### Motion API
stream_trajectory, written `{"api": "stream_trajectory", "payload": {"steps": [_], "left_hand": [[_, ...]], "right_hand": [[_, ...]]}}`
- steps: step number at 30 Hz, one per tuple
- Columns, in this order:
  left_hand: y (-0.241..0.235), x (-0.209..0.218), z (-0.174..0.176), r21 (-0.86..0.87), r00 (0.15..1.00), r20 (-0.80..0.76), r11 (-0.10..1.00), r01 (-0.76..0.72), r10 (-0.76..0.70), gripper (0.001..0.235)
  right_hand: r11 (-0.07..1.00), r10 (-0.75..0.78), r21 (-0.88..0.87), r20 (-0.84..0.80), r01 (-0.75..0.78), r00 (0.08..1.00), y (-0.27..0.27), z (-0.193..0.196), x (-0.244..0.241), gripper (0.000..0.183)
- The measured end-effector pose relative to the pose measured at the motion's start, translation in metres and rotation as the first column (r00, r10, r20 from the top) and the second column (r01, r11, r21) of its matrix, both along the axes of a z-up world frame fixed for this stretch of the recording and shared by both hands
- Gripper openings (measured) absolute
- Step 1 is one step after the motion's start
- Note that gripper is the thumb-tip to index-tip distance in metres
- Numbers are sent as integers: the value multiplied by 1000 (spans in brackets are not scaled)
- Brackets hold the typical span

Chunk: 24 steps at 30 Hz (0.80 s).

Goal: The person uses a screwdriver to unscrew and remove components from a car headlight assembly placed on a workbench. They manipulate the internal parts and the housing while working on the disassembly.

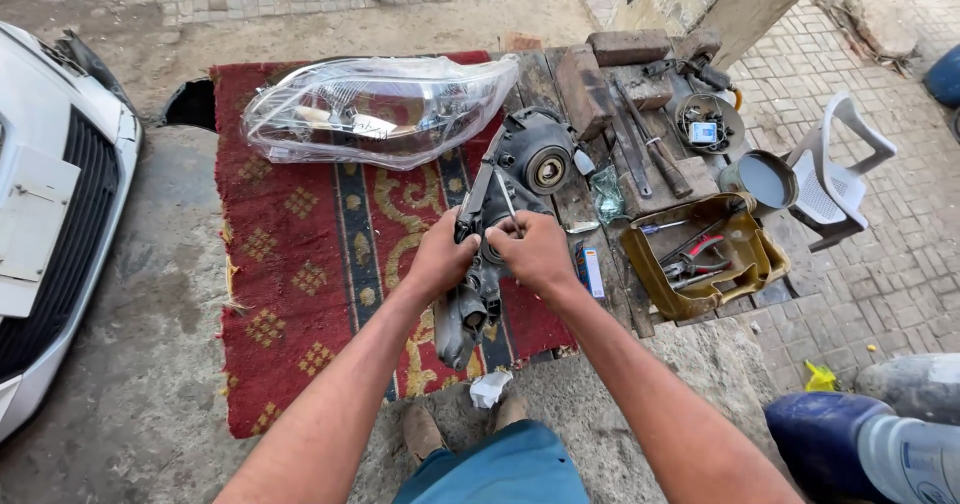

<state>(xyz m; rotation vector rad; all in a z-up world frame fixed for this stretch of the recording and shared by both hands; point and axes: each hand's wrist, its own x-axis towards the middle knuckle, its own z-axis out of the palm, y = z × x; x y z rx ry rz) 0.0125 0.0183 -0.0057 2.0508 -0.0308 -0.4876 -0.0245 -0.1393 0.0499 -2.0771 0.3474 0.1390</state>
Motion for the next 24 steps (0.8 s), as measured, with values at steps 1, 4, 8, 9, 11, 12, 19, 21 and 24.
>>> {"api": "stream_trajectory", "payload": {"steps": [1, 4, 8, 9, 11, 12, 19, 21, 24], "left_hand": [[0, -2, -1, -3, 1000, -5, 1000, 5, -5, 73], [-2, -1, 2, 1, 1000, -11, 1000, -13, 13, 69], [-4, -5, 5, -19, 1000, -3, 999, -27, 27, 63], [-5, -6, 6, -32, 1000, -2, 999, -31, 31, 62], [-4, -5, 9, -24, 999, 25, 999, -21, 21, 60], [-5, -4, 12, -22, 999, 49, 1000, -9, 10, 57], [-6, -13, 31, -36, 993, 114, 999, 15, -10, 58], [-8, -9, 25, -42, 995, 100, 999, 15, -11, 59], [-6, -4, 16, -48, 995, 99, 999, 17, -12, 59]], "right_hand": [[1000, -5, -3, -5, 5, 1000, 4, -2, 0, 22], [998, 29, -62, -25, -30, 999, 13, -4, 7, 23], [996, 67, -62, 64, -63, 996, 26, 3, 7, 21], [994, 81, -76, 86, -75, 993, 29, 7, 5, 21], [992, 83, -99, 63, -76, 995, 30, 6, 11, 23], [989, 83, -128, 38, -77, 996, 29, 6, 13, 24], [986, 150, -90, 67, -143, 986, 24, -6, 22, 24], [966, 159, -208, 11, -153, 987, 20, -23, 30, 25], [959, 208, -203, 20, -200, 978, 25, -21, 29, 28]]}}
